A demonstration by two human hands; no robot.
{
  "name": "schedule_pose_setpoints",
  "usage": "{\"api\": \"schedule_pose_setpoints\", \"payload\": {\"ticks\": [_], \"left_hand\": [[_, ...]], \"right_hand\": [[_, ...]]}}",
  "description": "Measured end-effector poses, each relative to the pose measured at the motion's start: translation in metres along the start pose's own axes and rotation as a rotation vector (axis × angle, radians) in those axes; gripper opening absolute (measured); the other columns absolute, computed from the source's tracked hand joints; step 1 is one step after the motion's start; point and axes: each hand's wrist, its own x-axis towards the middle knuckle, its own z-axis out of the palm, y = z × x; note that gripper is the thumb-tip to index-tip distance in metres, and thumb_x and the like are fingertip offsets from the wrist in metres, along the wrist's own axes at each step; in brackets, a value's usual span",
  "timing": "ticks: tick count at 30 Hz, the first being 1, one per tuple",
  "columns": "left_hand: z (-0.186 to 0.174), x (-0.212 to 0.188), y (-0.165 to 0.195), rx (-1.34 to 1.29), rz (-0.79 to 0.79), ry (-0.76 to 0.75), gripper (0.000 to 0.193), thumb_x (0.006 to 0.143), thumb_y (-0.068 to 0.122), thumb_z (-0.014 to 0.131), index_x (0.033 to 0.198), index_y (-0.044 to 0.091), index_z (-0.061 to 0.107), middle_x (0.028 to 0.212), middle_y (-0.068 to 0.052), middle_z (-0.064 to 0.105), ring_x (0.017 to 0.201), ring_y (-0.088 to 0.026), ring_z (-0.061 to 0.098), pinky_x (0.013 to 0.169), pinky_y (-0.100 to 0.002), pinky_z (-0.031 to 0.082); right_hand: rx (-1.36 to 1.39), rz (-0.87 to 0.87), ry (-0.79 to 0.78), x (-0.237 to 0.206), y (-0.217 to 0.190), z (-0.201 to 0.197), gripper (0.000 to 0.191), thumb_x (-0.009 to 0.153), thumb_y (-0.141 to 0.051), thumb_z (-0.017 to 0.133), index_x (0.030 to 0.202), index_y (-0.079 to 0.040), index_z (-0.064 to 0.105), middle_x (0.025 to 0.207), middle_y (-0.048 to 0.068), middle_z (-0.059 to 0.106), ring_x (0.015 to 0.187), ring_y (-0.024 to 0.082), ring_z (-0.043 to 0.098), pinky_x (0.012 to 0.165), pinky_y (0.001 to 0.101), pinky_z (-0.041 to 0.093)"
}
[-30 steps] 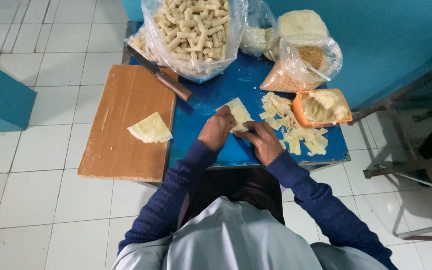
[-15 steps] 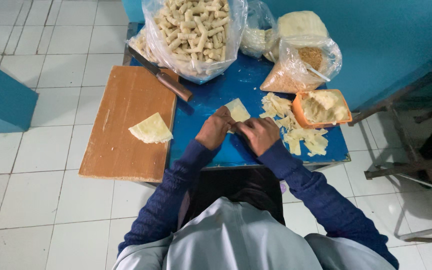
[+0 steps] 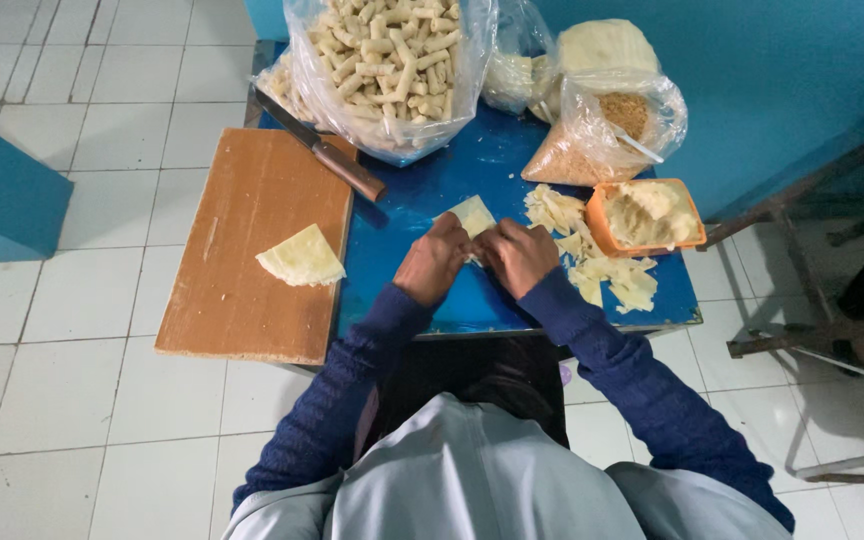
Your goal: The person sits at a blue table and wraps small pieces of dough in thin pastry sheets, folding each wrapper around a filling piece by hand. They occasionally use a spoon to scoop filling from a plastic bag and set finished wrapped pieces aside on the table.
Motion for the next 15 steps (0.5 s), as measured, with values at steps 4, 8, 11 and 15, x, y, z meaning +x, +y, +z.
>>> {"api": "schedule_pose_setpoints", "payload": {"ticks": [4,8,11,15], "left_hand": [[0.004,0.002,-0.004,0.016,-0.004,0.011,0.004,0.087,-0.001,0.063,0.091,0.000,0.064,0.106,-0.018,0.058,0.095,-0.044,0.064,0.078,-0.050,0.052],[0.005,0.004,-0.009,0.005,-0.044,-0.003,0.006,0.085,-0.003,0.062,0.087,0.001,0.065,0.104,-0.017,0.058,0.094,-0.042,0.065,0.079,-0.048,0.053],[0.005,0.005,-0.010,0.022,-0.066,0.004,0.007,0.083,-0.003,0.063,0.087,0.002,0.066,0.105,-0.017,0.059,0.094,-0.042,0.065,0.078,-0.049,0.052],[0.006,0.004,-0.009,0.029,-0.042,0.014,0.009,0.082,-0.004,0.064,0.087,0.003,0.067,0.106,-0.018,0.057,0.095,-0.042,0.064,0.078,-0.048,0.053]], "right_hand": [[-0.036,-0.028,0.025,-0.002,-0.005,-0.006,0.013,0.090,-0.018,0.075,0.103,-0.018,0.074,0.081,0.004,0.066,0.075,0.028,0.067,0.066,0.0452,0.045],[-0.090,-0.065,0.008,-0.006,-0.006,-0.009,0.026,0.084,-0.014,0.074,0.110,-0.017,0.075,0.084,0.001,0.067,0.079,0.022,0.067,0.072,0.0413,0.042],[-0.074,-0.081,0.058,-0.009,-0.005,-0.007,0.021,0.086,-0.016,0.075,0.106,-0.020,0.074,0.089,-0.001,0.068,0.080,0.020,0.066,0.074,0.0402,0.041],[-0.116,-0.037,0.083,-0.009,-0.005,0.001,0.013,0.089,-0.026,0.078,0.100,-0.021,0.073,0.085,0.000,0.065,0.077,0.021,0.066,0.070,0.0419,0.041]]}}
